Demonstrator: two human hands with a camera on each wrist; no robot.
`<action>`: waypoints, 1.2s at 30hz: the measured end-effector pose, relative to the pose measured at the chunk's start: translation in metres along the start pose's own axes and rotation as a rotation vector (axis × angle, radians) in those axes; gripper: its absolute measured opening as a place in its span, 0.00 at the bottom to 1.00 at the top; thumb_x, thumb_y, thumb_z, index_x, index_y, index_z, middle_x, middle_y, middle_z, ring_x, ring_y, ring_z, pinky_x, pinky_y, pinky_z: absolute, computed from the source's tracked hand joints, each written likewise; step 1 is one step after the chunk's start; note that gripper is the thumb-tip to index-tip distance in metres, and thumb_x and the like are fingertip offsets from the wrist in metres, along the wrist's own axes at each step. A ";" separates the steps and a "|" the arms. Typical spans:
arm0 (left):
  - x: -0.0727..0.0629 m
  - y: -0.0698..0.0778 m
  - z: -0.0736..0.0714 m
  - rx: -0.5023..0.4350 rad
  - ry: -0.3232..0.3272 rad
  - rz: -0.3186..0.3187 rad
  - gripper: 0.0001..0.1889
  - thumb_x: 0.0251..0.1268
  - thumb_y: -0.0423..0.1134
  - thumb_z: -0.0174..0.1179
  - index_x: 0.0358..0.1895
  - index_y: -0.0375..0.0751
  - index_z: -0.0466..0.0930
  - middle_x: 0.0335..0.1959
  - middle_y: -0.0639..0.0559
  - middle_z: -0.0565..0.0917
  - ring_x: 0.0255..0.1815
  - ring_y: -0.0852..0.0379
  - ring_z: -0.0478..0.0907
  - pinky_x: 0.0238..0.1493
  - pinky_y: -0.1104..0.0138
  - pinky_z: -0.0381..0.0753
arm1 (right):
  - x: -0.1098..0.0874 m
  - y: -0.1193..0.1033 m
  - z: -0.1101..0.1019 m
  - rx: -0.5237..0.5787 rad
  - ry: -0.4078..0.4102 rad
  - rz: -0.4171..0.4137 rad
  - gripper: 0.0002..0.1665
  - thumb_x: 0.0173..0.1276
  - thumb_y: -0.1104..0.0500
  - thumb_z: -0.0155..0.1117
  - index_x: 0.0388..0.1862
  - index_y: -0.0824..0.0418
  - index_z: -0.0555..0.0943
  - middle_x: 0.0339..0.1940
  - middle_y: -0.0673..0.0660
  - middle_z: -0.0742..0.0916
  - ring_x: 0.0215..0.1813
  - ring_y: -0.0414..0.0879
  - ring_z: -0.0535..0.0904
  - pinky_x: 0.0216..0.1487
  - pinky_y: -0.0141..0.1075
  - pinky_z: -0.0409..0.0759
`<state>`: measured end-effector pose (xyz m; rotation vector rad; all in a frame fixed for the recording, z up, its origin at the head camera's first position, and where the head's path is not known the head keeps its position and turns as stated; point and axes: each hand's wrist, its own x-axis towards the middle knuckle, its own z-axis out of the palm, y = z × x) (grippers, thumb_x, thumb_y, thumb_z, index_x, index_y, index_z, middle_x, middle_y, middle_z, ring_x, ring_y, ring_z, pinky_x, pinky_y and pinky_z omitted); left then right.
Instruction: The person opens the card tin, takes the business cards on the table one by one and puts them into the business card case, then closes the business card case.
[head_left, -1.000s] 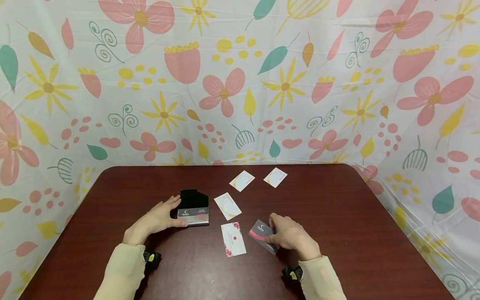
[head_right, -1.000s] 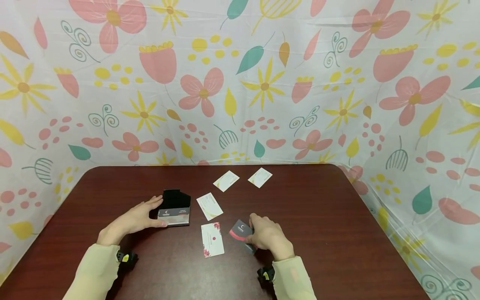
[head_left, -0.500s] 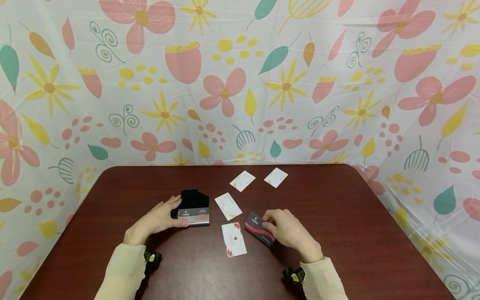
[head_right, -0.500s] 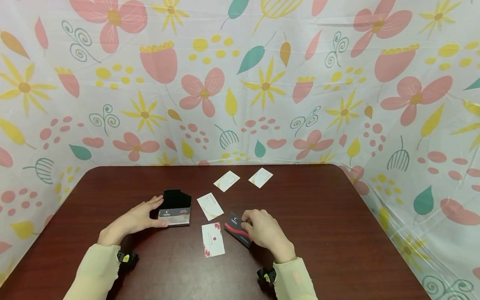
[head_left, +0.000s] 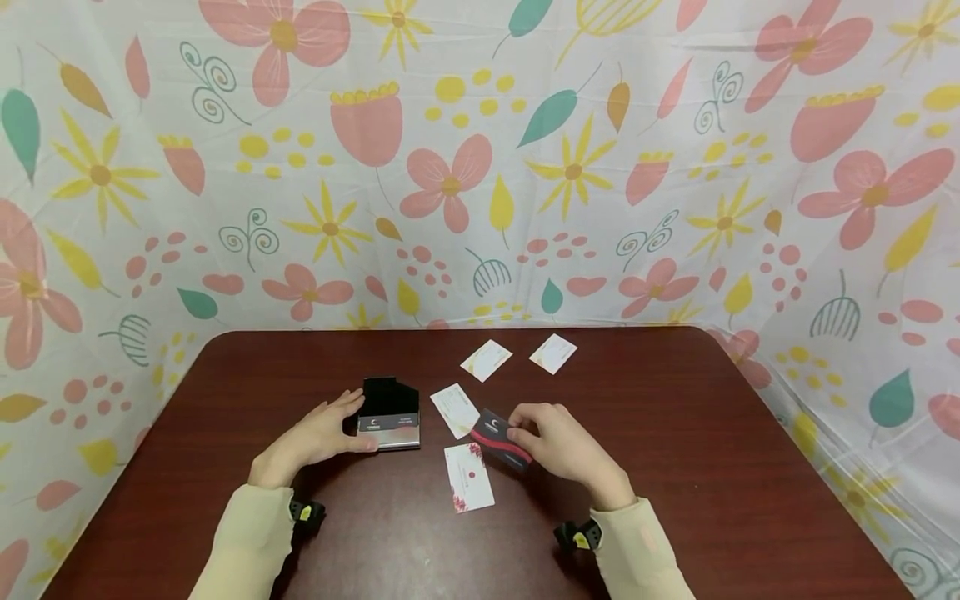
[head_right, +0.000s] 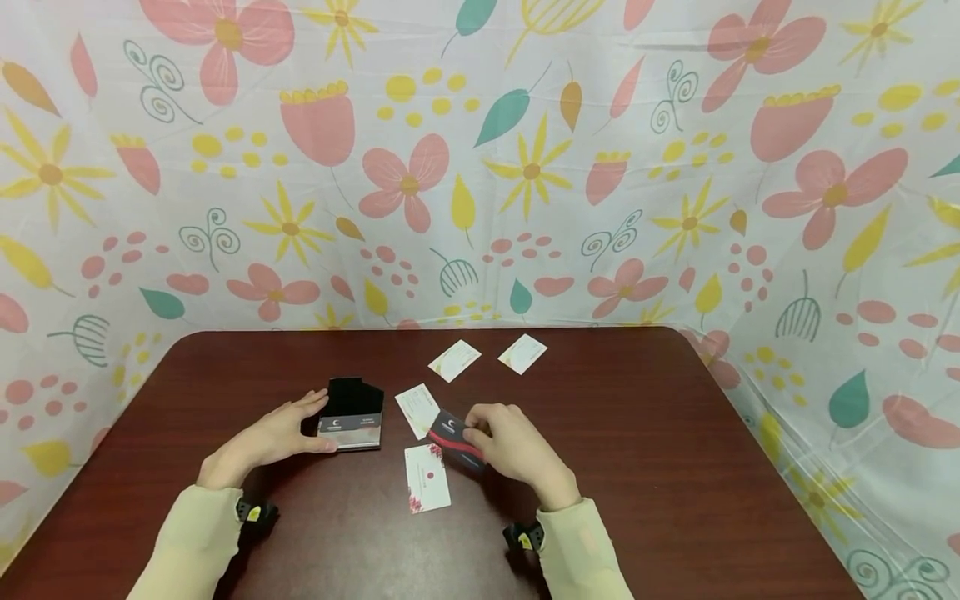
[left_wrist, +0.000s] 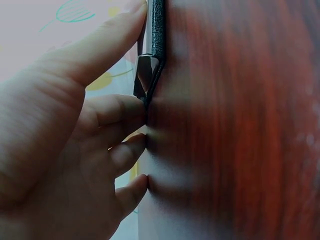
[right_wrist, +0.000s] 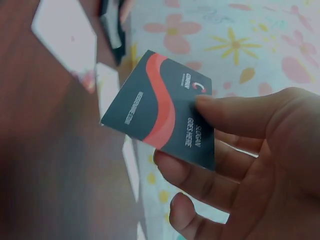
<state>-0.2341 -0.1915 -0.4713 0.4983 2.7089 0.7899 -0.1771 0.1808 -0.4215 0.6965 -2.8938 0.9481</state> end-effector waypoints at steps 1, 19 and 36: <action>0.000 0.000 0.000 -0.001 -0.001 -0.005 0.52 0.55 0.61 0.69 0.74 0.31 0.57 0.77 0.35 0.52 0.73 0.24 0.44 0.68 0.36 0.47 | 0.005 -0.002 -0.001 0.005 0.003 -0.019 0.03 0.68 0.61 0.67 0.33 0.54 0.82 0.18 0.41 0.77 0.20 0.36 0.70 0.24 0.32 0.72; -0.001 0.001 -0.001 0.007 -0.008 -0.003 0.52 0.55 0.61 0.68 0.74 0.30 0.57 0.77 0.36 0.52 0.73 0.25 0.44 0.69 0.37 0.47 | 0.118 -0.021 -0.007 0.267 -0.247 -0.123 0.08 0.72 0.58 0.62 0.37 0.54 0.88 0.35 0.46 0.86 0.34 0.40 0.74 0.37 0.36 0.78; 0.003 0.001 0.000 0.009 0.003 -0.041 0.52 0.53 0.61 0.70 0.74 0.31 0.59 0.77 0.36 0.53 0.72 0.23 0.45 0.67 0.35 0.50 | 0.177 -0.012 0.044 0.303 -0.337 -0.030 0.06 0.70 0.57 0.64 0.40 0.54 0.88 0.41 0.47 0.86 0.43 0.41 0.80 0.48 0.36 0.77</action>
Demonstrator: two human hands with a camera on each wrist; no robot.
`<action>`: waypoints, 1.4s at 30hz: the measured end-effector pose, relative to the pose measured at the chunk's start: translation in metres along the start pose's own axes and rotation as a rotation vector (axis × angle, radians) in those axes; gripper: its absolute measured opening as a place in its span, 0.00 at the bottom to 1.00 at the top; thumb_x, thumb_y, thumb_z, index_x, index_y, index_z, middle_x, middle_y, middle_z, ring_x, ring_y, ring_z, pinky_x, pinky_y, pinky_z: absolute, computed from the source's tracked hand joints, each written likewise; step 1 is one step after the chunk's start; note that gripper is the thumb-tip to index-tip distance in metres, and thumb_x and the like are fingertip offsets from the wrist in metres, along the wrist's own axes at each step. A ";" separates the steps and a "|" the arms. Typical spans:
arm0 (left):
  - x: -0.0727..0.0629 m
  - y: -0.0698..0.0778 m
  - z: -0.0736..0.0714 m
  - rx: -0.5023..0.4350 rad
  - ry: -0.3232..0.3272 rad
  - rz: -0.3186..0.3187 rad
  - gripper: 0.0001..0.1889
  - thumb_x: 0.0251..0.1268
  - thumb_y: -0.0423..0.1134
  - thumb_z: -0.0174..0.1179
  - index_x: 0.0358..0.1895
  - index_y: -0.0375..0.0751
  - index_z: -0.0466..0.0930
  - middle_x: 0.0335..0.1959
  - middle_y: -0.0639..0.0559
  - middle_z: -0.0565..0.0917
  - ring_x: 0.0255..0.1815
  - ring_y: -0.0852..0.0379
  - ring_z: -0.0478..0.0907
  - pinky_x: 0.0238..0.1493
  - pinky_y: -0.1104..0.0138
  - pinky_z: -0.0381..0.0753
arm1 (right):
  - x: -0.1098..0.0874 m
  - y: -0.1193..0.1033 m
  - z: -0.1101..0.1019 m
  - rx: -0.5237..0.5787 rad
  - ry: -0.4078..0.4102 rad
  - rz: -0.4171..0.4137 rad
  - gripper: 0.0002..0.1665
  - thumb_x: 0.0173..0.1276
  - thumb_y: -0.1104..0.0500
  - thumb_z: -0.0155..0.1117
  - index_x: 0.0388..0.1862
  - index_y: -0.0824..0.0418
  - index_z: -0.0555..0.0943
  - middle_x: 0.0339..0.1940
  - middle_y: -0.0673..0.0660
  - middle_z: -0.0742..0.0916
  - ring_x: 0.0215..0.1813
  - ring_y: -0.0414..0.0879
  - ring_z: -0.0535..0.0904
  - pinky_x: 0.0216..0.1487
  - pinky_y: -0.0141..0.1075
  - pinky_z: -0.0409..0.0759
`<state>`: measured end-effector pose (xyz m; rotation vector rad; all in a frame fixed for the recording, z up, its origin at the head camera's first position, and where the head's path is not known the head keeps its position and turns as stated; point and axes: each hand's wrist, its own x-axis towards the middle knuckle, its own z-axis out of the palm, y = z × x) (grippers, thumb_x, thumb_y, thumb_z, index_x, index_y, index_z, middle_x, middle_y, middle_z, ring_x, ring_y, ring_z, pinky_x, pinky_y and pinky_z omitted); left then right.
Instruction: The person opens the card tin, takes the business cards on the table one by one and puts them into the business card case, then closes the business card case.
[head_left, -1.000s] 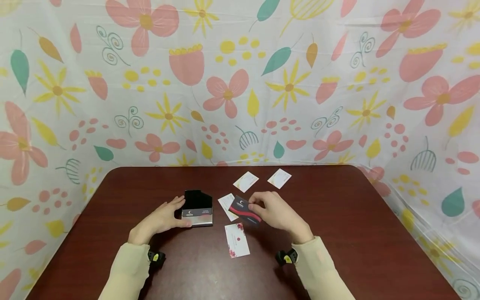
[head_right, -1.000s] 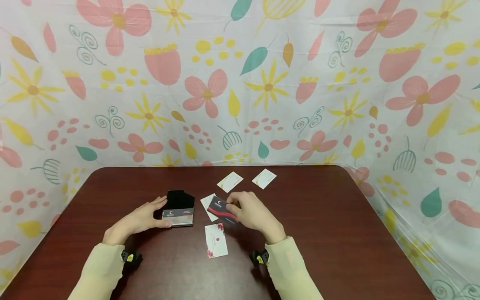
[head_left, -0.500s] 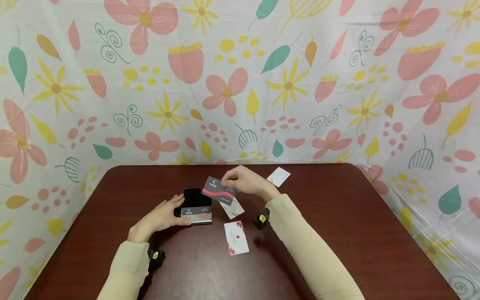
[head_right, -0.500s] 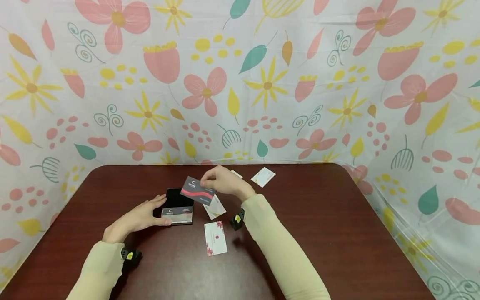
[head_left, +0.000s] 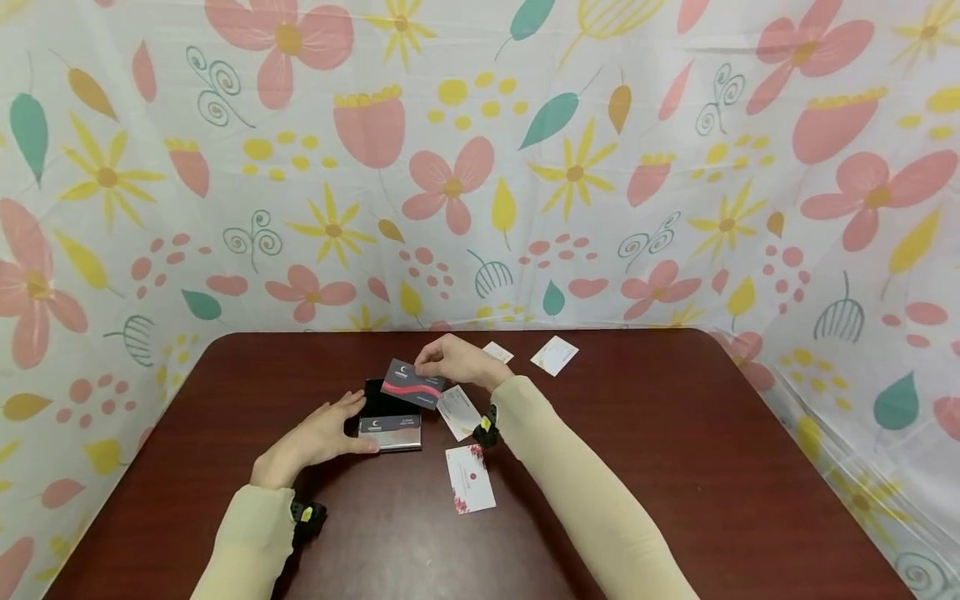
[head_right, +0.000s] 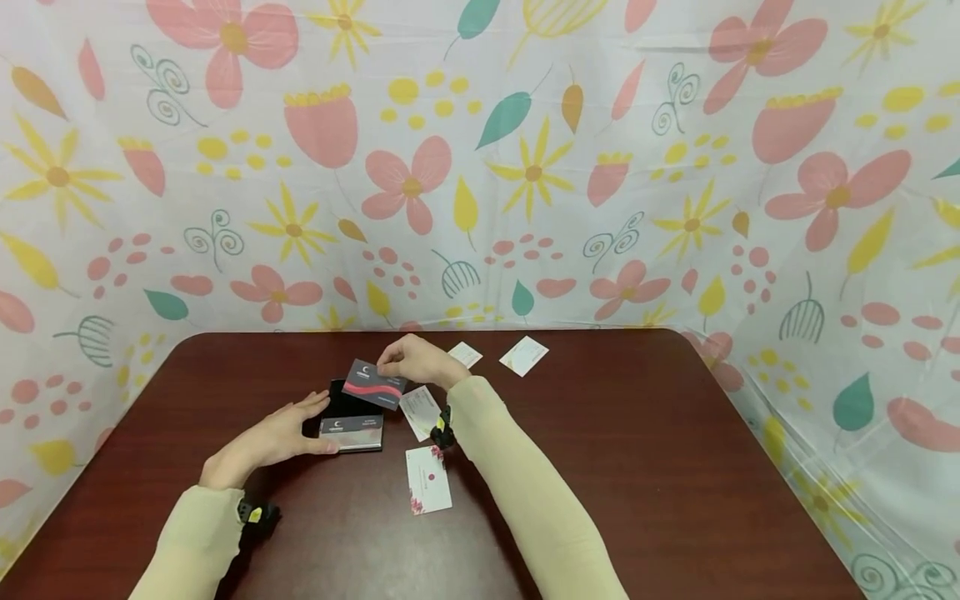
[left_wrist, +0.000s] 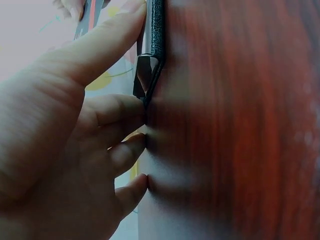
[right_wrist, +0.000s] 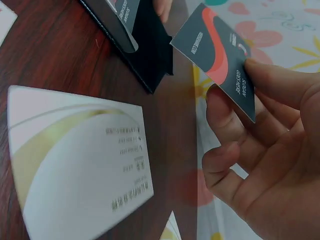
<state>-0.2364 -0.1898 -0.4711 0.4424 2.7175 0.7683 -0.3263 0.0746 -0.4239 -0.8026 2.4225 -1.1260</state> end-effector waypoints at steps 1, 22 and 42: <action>0.000 0.000 0.000 0.002 -0.001 0.000 0.52 0.53 0.61 0.70 0.74 0.31 0.59 0.77 0.36 0.53 0.72 0.23 0.45 0.67 0.35 0.50 | 0.002 -0.002 0.001 0.008 -0.003 0.006 0.06 0.70 0.57 0.65 0.40 0.54 0.88 0.41 0.47 0.86 0.44 0.41 0.80 0.48 0.37 0.77; -0.003 0.002 -0.001 -0.028 -0.015 0.008 0.52 0.53 0.61 0.70 0.75 0.35 0.58 0.76 0.33 0.53 0.72 0.22 0.45 0.66 0.33 0.50 | 0.031 -0.011 0.041 -0.211 -0.092 0.015 0.03 0.67 0.56 0.69 0.35 0.51 0.89 0.32 0.43 0.86 0.36 0.36 0.78 0.40 0.30 0.76; -0.002 0.000 -0.001 -0.007 -0.014 0.010 0.52 0.55 0.61 0.69 0.74 0.31 0.58 0.77 0.34 0.52 0.71 0.21 0.44 0.66 0.34 0.49 | 0.025 -0.025 0.062 -0.423 -0.071 0.040 0.07 0.61 0.57 0.74 0.24 0.50 0.88 0.22 0.39 0.85 0.33 0.35 0.77 0.35 0.26 0.74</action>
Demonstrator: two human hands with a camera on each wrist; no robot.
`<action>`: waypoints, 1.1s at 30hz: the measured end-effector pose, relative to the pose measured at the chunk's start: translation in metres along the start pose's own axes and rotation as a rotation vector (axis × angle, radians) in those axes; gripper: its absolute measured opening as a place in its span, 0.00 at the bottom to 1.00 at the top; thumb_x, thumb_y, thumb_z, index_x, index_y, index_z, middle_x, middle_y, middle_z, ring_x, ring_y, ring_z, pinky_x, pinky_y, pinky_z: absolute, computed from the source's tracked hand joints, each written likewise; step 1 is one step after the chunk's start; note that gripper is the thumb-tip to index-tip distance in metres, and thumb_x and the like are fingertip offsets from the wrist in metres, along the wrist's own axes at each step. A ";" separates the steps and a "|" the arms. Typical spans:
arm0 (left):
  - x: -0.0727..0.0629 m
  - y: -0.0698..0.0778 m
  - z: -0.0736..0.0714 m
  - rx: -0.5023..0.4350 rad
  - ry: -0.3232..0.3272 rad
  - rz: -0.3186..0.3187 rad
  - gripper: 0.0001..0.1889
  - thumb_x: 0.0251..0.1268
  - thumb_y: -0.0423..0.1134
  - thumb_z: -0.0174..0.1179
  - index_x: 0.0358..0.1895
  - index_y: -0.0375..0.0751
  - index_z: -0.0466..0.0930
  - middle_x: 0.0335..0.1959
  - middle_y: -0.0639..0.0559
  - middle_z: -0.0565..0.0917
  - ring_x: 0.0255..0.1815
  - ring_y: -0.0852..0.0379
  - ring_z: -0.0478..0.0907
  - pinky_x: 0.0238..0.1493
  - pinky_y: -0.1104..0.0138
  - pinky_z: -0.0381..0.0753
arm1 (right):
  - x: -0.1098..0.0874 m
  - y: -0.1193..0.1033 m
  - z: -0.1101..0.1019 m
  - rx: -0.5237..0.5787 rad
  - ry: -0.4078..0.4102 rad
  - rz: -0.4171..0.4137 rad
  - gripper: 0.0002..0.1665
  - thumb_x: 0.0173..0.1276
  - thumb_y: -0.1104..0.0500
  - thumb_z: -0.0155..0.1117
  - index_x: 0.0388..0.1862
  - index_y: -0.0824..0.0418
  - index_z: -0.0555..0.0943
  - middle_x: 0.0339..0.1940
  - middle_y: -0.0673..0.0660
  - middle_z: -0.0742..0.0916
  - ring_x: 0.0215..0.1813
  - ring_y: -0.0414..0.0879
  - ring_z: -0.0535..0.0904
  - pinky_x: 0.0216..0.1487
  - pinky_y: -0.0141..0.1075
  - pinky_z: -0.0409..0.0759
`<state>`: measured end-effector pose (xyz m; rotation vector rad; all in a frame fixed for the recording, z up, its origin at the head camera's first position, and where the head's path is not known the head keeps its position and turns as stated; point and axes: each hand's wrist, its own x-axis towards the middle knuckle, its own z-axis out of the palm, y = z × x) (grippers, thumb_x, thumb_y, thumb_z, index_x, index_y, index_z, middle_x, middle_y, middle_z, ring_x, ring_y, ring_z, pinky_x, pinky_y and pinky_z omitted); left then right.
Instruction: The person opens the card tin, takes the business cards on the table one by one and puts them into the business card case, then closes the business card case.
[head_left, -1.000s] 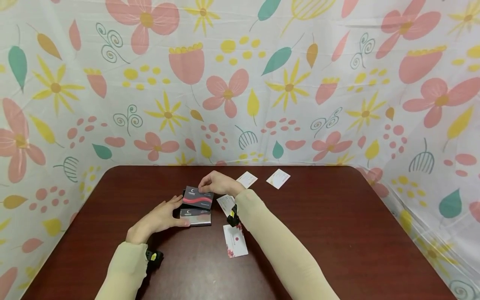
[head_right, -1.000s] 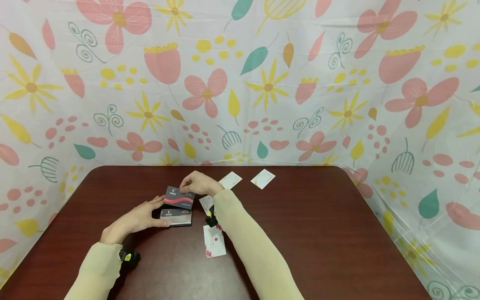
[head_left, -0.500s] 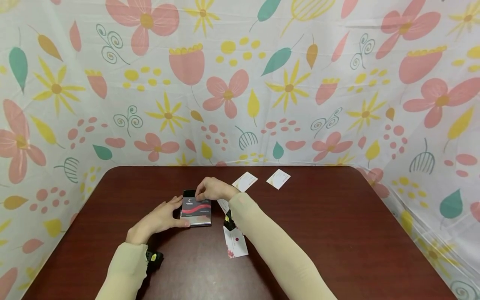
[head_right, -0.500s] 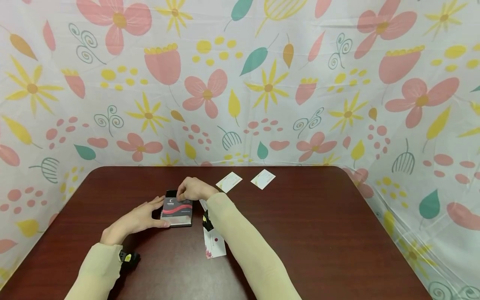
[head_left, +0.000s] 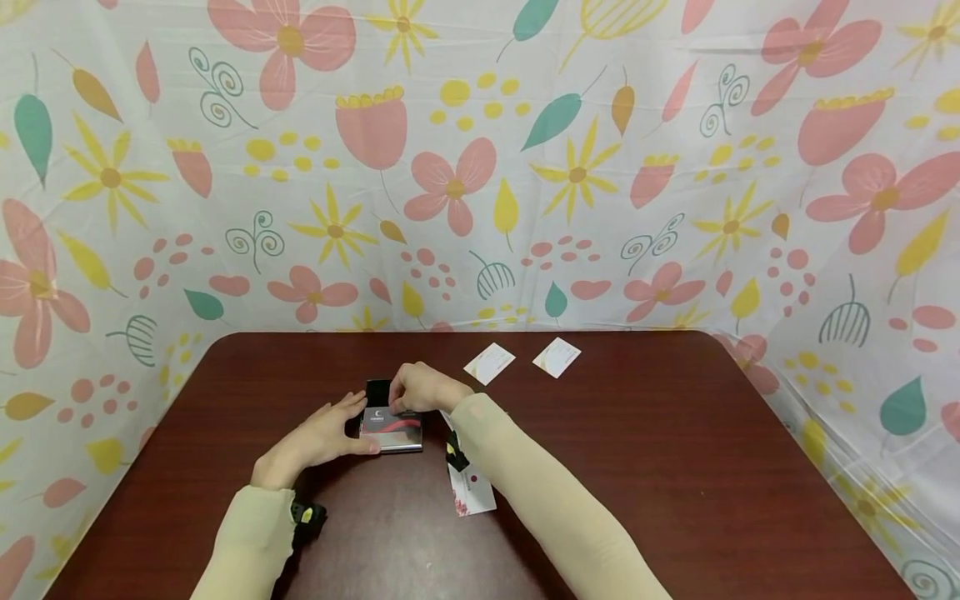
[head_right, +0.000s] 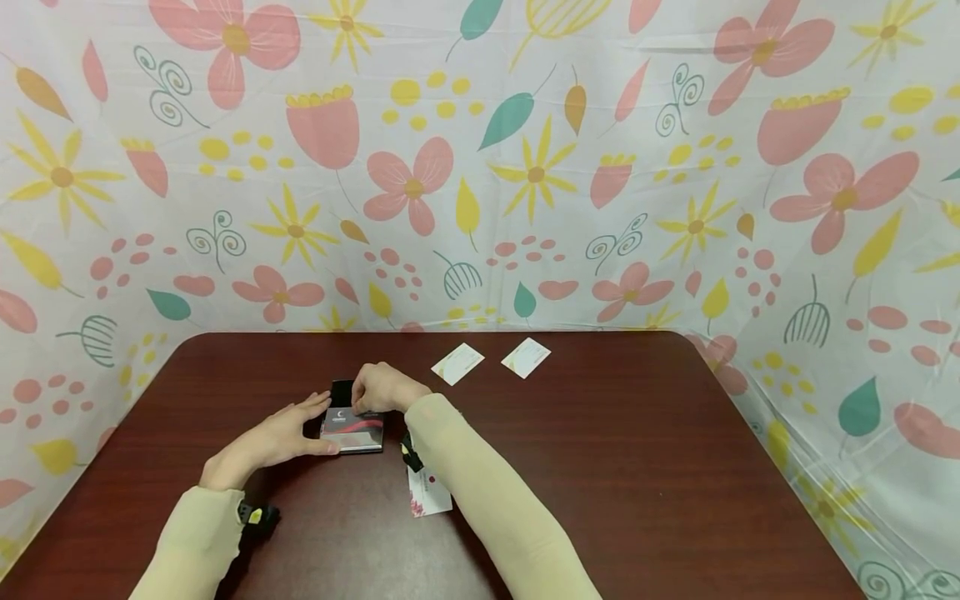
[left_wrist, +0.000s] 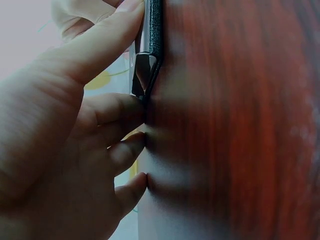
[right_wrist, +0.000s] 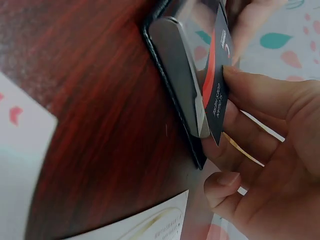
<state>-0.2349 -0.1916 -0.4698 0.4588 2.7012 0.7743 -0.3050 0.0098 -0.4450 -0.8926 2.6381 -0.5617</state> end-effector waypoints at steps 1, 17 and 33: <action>0.000 0.000 0.000 0.000 0.001 0.001 0.52 0.55 0.61 0.69 0.74 0.31 0.58 0.77 0.34 0.52 0.71 0.21 0.45 0.66 0.34 0.49 | -0.001 -0.001 0.000 -0.004 0.000 -0.003 0.07 0.61 0.57 0.74 0.24 0.50 0.88 0.22 0.39 0.85 0.32 0.35 0.77 0.34 0.26 0.74; -0.001 0.000 -0.001 -0.023 -0.007 -0.005 0.52 0.55 0.60 0.69 0.75 0.32 0.56 0.78 0.37 0.50 0.72 0.21 0.43 0.66 0.34 0.48 | -0.007 -0.014 0.001 -0.125 -0.023 -0.046 0.10 0.59 0.55 0.76 0.19 0.51 0.86 0.19 0.40 0.82 0.29 0.36 0.77 0.31 0.26 0.74; -0.002 -0.001 0.000 -0.030 -0.006 0.005 0.53 0.55 0.62 0.67 0.75 0.32 0.55 0.77 0.36 0.50 0.73 0.23 0.41 0.67 0.35 0.48 | -0.017 -0.030 0.003 -0.290 -0.014 0.005 0.12 0.64 0.53 0.71 0.21 0.49 0.84 0.20 0.42 0.81 0.27 0.38 0.76 0.29 0.34 0.76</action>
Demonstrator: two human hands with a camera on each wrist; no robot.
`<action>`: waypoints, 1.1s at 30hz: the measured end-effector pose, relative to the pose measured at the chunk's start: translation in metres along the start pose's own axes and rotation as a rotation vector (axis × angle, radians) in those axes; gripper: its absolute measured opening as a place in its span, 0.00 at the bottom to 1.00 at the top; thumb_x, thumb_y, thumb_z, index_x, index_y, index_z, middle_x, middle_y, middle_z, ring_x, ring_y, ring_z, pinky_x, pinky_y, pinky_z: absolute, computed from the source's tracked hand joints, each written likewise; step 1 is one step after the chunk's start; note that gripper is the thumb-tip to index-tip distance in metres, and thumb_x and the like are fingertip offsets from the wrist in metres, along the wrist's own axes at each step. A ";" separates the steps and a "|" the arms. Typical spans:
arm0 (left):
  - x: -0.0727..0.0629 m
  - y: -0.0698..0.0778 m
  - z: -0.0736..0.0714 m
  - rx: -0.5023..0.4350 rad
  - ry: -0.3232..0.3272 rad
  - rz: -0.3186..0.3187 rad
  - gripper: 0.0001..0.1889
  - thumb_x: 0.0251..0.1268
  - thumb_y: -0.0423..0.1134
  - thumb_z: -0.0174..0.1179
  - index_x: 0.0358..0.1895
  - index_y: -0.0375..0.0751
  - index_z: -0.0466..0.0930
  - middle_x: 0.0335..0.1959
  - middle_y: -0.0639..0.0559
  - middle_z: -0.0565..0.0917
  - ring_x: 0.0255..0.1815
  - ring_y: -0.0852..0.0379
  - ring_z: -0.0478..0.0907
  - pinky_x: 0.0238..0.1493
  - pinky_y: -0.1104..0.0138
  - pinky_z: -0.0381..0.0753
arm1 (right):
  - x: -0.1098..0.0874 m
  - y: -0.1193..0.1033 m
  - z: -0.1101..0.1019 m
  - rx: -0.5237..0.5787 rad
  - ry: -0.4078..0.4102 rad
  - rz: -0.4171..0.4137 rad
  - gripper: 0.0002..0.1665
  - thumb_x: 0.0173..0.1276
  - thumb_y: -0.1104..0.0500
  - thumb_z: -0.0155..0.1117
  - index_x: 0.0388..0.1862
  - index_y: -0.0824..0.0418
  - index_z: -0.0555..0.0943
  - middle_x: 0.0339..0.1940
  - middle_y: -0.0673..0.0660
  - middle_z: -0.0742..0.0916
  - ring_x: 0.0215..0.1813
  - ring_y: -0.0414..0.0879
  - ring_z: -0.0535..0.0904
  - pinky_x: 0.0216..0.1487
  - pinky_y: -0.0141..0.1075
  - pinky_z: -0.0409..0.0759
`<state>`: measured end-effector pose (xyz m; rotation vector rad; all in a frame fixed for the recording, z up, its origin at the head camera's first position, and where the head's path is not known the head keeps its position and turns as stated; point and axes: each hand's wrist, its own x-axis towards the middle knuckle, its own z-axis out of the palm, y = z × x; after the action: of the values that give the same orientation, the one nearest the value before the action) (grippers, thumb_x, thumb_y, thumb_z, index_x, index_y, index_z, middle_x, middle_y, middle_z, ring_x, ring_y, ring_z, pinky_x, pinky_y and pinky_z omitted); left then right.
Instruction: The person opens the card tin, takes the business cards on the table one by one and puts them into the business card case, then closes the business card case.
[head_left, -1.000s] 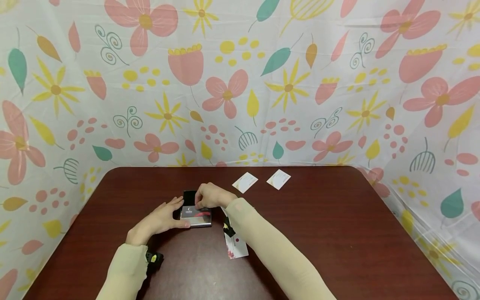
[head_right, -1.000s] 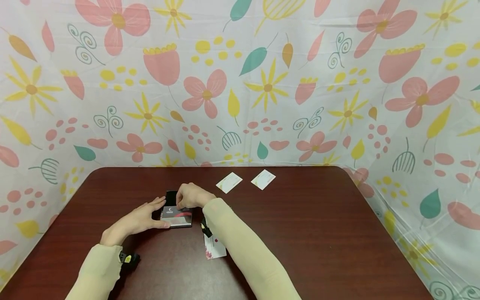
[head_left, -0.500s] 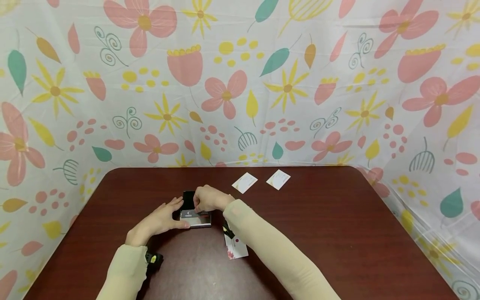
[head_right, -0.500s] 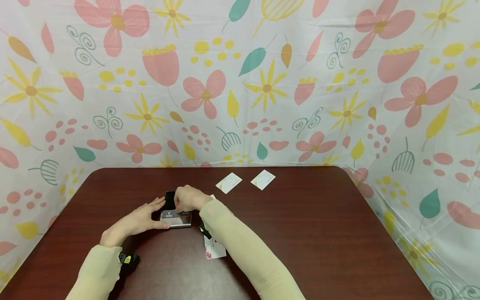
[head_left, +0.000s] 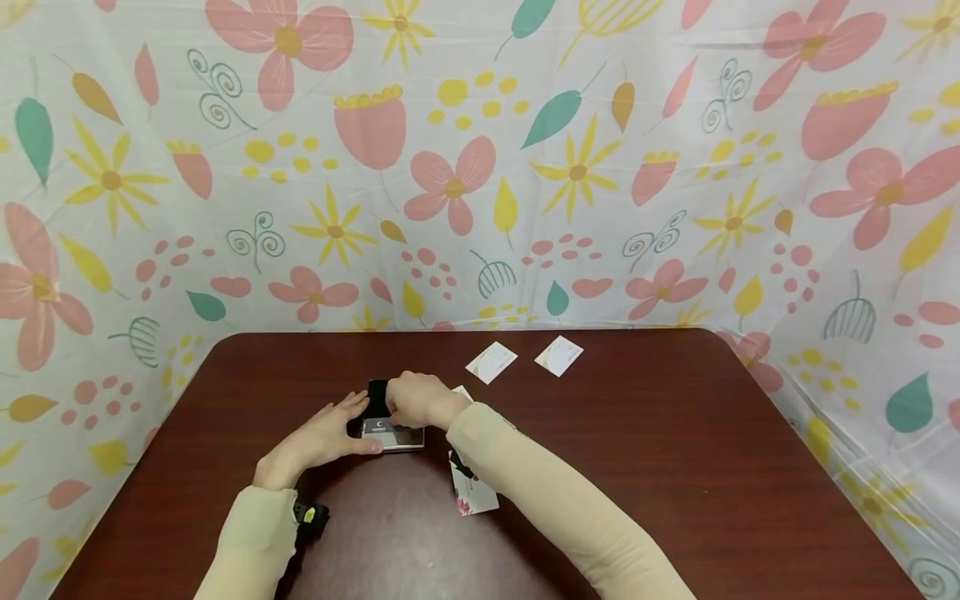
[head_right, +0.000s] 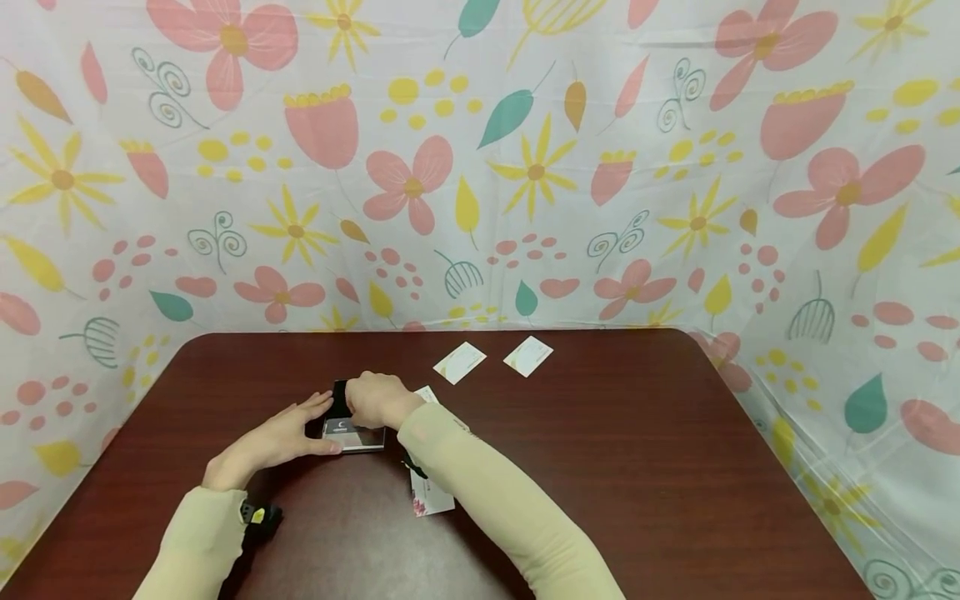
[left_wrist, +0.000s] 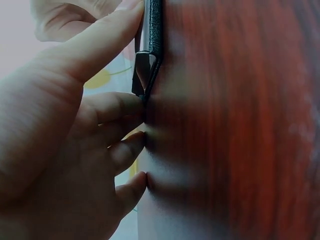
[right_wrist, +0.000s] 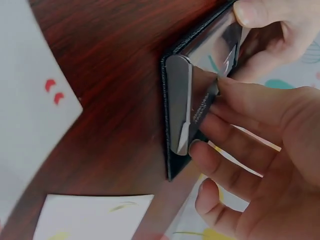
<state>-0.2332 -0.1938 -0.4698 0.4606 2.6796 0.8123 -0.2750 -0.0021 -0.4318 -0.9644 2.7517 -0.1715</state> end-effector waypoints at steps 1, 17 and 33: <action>0.000 0.001 0.000 -0.001 0.002 0.002 0.53 0.55 0.63 0.67 0.75 0.32 0.55 0.77 0.36 0.50 0.73 0.23 0.41 0.68 0.35 0.48 | -0.001 -0.001 -0.001 -0.014 -0.003 -0.003 0.12 0.65 0.53 0.70 0.21 0.49 0.85 0.20 0.42 0.81 0.27 0.38 0.76 0.29 0.34 0.77; 0.000 0.003 0.001 0.014 0.015 0.014 0.52 0.54 0.61 0.69 0.74 0.31 0.57 0.77 0.35 0.52 0.73 0.24 0.44 0.68 0.36 0.48 | -0.011 0.044 -0.029 -0.175 0.154 0.227 0.12 0.71 0.46 0.60 0.39 0.50 0.85 0.43 0.53 0.87 0.43 0.51 0.84 0.39 0.50 0.81; -0.001 0.004 0.001 0.012 0.006 0.007 0.52 0.56 0.59 0.69 0.75 0.32 0.56 0.77 0.36 0.50 0.73 0.24 0.42 0.68 0.35 0.47 | -0.053 0.162 -0.041 0.014 0.194 0.705 0.14 0.68 0.48 0.58 0.39 0.57 0.83 0.41 0.59 0.85 0.40 0.55 0.80 0.36 0.54 0.77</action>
<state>-0.2313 -0.1908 -0.4682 0.4709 2.6912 0.8016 -0.3423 0.1588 -0.4126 0.0687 3.0635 -0.1654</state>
